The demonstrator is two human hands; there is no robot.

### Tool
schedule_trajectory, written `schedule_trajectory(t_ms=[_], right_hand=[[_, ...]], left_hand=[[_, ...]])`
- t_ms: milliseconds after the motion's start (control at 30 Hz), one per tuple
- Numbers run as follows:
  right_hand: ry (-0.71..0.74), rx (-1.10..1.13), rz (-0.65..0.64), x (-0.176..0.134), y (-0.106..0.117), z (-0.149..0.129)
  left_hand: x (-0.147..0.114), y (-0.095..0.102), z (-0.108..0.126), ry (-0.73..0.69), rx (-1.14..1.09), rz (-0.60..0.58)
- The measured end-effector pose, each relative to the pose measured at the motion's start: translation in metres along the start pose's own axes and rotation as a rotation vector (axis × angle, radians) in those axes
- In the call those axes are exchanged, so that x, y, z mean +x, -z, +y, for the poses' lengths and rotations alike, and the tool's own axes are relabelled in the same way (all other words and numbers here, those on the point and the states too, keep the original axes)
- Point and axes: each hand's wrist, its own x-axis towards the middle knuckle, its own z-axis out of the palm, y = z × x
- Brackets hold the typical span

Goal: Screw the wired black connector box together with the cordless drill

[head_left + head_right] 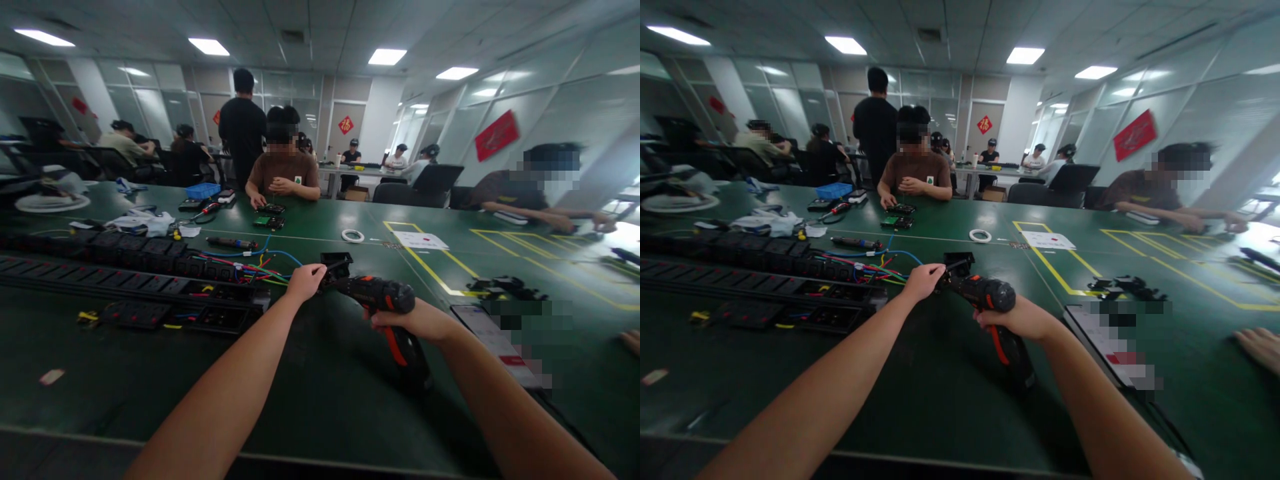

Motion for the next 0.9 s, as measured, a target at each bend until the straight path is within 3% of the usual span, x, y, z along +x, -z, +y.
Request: schedule_trajectory(t_ms=[100, 367, 900], right_hand=[[0.035, -0.005, -0.005, 0.002, 0.0, 0.001], [0.046, 0.352, 0.016, 0.004, -0.003, 0.02], [0.019, 0.298, 0.045, -0.003, -0.008, 0.012]], left_hand=[[0.0, 0.0, 0.0, -0.002, 0.017, -0.004], [0.0, 0.0, -0.001, -0.009, 0.009, -0.004], [0.0, 0.0, -0.003, -0.007, 0.006, -0.018]])
